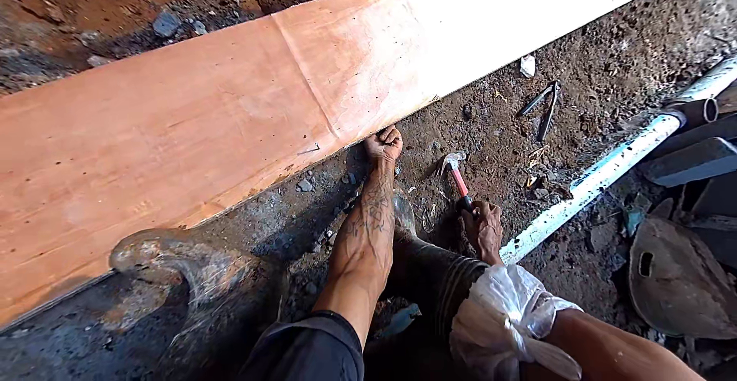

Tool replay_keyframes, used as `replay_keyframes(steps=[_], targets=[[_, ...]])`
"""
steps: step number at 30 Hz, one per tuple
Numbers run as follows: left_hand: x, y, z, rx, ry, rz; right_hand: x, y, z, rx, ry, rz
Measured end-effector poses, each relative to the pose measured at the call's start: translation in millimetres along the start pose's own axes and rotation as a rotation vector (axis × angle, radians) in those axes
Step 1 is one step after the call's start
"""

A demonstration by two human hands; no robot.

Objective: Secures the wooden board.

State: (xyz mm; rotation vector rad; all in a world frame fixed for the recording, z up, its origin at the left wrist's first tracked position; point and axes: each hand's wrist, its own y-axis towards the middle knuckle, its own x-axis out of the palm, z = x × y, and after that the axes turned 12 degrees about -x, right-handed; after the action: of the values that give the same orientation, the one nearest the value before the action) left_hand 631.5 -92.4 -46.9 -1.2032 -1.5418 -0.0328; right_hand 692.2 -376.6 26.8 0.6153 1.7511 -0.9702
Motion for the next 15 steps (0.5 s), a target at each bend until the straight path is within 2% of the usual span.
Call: replay_keyframes(steps=[5, 9, 12, 15], targets=[[-1, -4, 0, 0.004, -0.003, -0.008, -49, 26, 1, -0.196, 0.215, 0.007], [-8, -5, 4, 0.009, 0.033, -0.005, -79, 104, -49, -0.288, 0.322, -0.004], [-6, -5, -1, -0.014, -0.021, -0.004, -88, 162, -89, -0.436, 0.303, 0.028], [0, -16, -4, -0.031, 0.033, -0.157, -79, 201, -124, -0.506, 0.319, -0.014]])
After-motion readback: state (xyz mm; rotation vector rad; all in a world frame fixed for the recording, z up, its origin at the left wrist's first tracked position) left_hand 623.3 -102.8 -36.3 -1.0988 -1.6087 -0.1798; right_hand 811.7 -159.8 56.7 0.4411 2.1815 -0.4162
